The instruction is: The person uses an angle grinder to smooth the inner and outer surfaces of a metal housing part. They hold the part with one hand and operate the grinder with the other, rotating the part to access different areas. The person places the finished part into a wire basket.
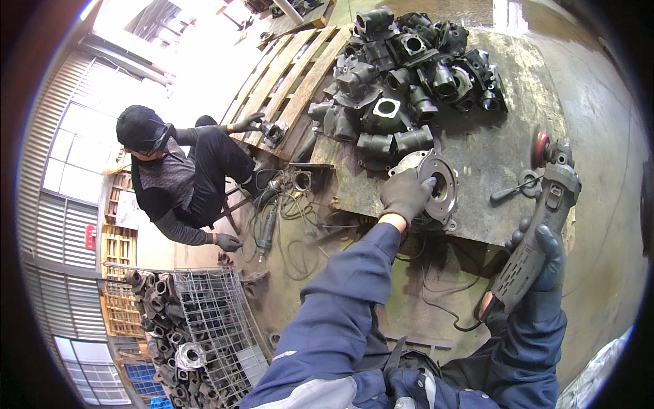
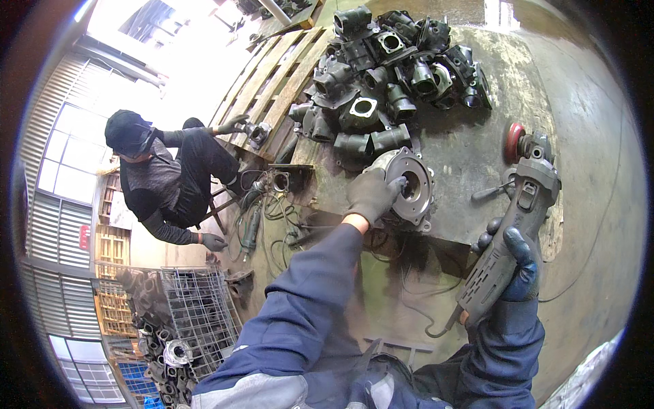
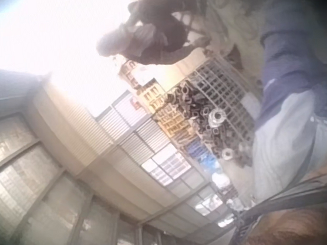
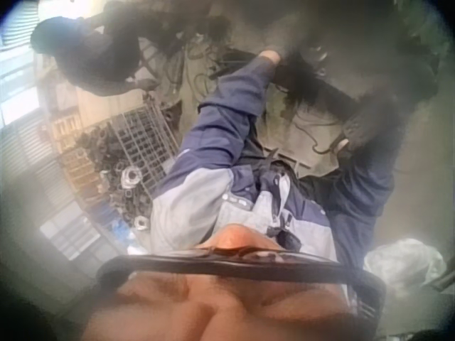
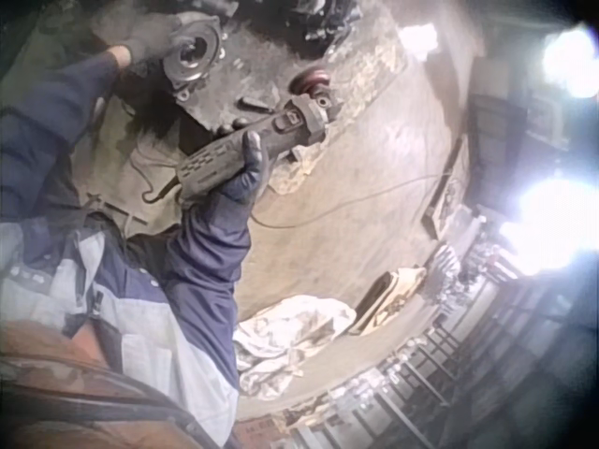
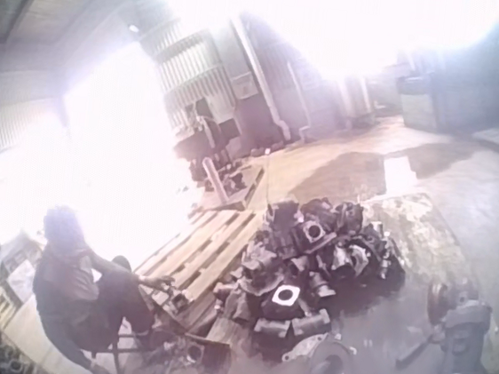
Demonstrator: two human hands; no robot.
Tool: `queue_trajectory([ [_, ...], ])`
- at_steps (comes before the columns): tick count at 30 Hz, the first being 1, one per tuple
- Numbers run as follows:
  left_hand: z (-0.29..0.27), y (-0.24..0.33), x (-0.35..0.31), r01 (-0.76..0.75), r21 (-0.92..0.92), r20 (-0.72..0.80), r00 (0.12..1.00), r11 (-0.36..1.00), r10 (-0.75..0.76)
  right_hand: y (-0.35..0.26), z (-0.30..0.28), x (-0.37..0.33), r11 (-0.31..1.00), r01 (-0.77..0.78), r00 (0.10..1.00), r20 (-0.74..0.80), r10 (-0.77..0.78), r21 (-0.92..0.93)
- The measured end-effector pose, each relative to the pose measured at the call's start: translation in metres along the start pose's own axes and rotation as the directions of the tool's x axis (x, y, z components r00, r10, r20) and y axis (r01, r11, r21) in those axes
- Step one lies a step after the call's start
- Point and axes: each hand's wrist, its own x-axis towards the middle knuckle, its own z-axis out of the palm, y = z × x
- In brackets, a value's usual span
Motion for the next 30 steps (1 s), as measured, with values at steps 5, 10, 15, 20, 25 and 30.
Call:
queue_trajectory([
  [5, 0.009, -0.010, 0.011, -0.075, -0.077, -0.049, 0.996, 0.994, 0.071, 0.001, 0.007, 0.000, 0.999, -0.042, 0.999, 0.024, 0.041, 0.024],
  [10, 0.000, -0.043, 0.016, -0.069, -0.176, -0.117, 0.992, 0.982, 0.049, 0.004, 0.010, 0.001, 0.999, -0.038, 0.998, 0.053, 0.037, 0.020],
  [15, -0.037, -0.109, 0.024, 0.024, -0.335, -0.249, 0.962, 0.942, -0.114, 0.004, 0.009, 0.000, 0.998, -0.061, 0.997, 0.045, 0.059, 0.032],
  [20, -0.033, -0.167, 0.034, 0.206, -0.719, -0.186, 0.863, 0.663, -0.469, 0.004, 0.006, 0.001, 0.999, -0.040, 0.998, 0.059, 0.038, 0.027],
  [25, 0.006, -0.234, 0.054, 0.319, -0.938, 0.189, 0.800, 0.137, -0.569, 0.009, 0.006, 0.005, 0.999, -0.052, 0.996, 0.078, 0.051, 0.006],
  [30, 0.069, -0.286, 0.088, 0.357, -0.858, 0.499, 0.748, -0.369, -0.438, 0.024, 0.009, 0.007, 0.990, -0.137, 0.986, 0.088, 0.140, -0.031],
])
